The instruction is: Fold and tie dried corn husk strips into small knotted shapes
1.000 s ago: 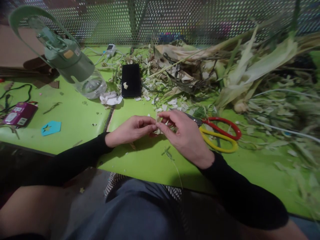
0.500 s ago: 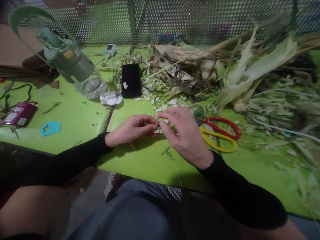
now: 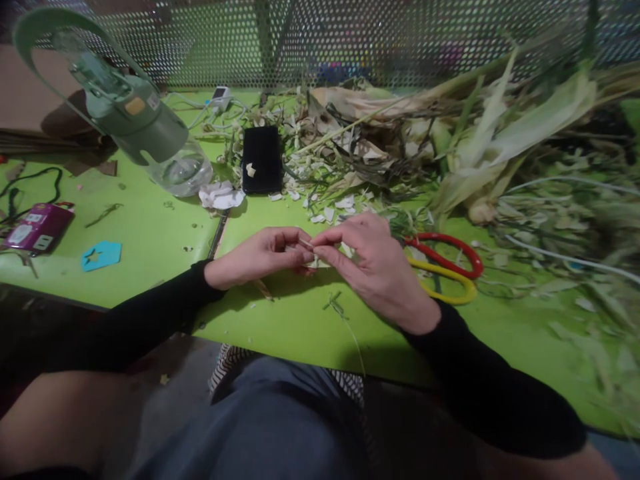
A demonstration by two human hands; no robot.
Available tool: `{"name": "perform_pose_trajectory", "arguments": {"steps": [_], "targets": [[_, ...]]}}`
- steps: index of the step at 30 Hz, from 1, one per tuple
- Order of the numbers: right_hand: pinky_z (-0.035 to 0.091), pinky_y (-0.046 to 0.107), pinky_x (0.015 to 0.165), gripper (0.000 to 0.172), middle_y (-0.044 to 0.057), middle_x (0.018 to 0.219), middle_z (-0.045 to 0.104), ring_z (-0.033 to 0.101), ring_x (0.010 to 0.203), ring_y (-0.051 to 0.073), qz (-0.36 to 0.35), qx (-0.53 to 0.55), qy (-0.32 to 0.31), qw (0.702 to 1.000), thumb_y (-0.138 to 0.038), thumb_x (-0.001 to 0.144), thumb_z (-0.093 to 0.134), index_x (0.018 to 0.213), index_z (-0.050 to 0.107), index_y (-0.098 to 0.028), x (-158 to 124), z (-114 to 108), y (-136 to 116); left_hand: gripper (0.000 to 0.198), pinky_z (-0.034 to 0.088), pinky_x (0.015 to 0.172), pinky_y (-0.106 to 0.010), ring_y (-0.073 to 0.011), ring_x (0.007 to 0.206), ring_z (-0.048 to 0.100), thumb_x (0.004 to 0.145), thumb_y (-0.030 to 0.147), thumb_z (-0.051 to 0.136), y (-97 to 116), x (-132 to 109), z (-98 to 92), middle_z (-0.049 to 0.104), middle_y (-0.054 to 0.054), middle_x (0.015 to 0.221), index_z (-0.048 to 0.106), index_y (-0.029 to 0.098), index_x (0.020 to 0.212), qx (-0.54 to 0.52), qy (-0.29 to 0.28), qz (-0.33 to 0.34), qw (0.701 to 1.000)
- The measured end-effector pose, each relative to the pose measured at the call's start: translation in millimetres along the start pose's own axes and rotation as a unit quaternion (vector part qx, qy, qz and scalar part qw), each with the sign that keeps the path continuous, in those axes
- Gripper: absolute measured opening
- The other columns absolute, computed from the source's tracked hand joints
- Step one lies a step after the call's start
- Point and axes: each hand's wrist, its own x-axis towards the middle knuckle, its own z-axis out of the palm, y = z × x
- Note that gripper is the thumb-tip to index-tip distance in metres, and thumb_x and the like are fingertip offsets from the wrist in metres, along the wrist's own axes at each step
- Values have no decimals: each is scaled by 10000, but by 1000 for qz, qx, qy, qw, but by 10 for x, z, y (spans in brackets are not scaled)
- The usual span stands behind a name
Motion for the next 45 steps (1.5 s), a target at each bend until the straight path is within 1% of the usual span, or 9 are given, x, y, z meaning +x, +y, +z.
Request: {"name": "perform_pose_trajectory", "arguments": {"steps": [3,7,14,18,22,28,35,41,45], "targets": [[411,505,846,120,38,809,695,605,907,317,-46,-52,-15,997,-373,980,591,927,696,-351,14,-25,0,64,546,774,-247,-73,698,671,887,78,633,23,3,-5,703,-1,770,631,118,937,2,1,0,1000],[411,523,867,133,54,861,710,604,880,307,-65,-74,-43,994,-358,975,564,876,633,-302,30,-26,4,176,529,752,-212,-62,701,669,838,3,585,35,3,-19,712,-2,779,646,111,963,26,19,8,999],[417,512,864,159,70,868,697,600,872,294,-82,-116,-48,989,-343,990,510,876,577,-254,22,-31,15,296,552,836,-245,-95,811,706,767,8,631,22,-12,-46,740,-52,926,638,115,1043,25,-12,30,999],[417,510,861,137,82,873,678,582,853,286,-82,-111,-59,989,-317,989,491,884,545,-248,19,-36,39,271,532,788,-215,-64,740,660,801,14,622,13,-4,-38,705,-12,840,632,113,1053,36,-8,38,999],[424,484,835,111,71,843,656,561,862,285,-88,-103,-58,989,-276,969,492,860,508,-258,32,-43,38,242,504,747,-196,-50,722,621,827,14,607,-10,20,-31,685,-2,835,628,104,1050,52,-7,55,997],[433,442,804,123,54,813,629,556,872,275,-90,-82,-64,991,-273,955,515,833,509,-261,51,-72,24,153,489,735,-219,-69,732,594,875,124,640,-63,38,-54,664,-8,828,634,110,1028,100,-24,80,992],[434,477,813,165,71,809,672,574,842,283,-104,-134,-63,983,-313,982,524,833,543,-245,42,-56,41,117,464,711,-224,-70,697,545,895,185,648,-100,41,-56,625,7,786,616,117,984,117,-29,94,988],[451,497,832,150,72,799,712,586,810,283,-184,-202,-49,961,-273,994,557,862,614,-230,41,-50,78,115,470,719,-229,-77,704,558,891,162,645,-103,31,-56,626,9,792,621,115,993,132,-21,85,987],[470,479,840,139,75,855,745,586,838,281,-226,-204,-47,951,-252,1014,542,937,653,-219,49,-71,88,103,465,713,-224,-74,701,563,917,170,623,-88,33,-68,647,0,802,633,107,998,137,-19,78,987]]}}
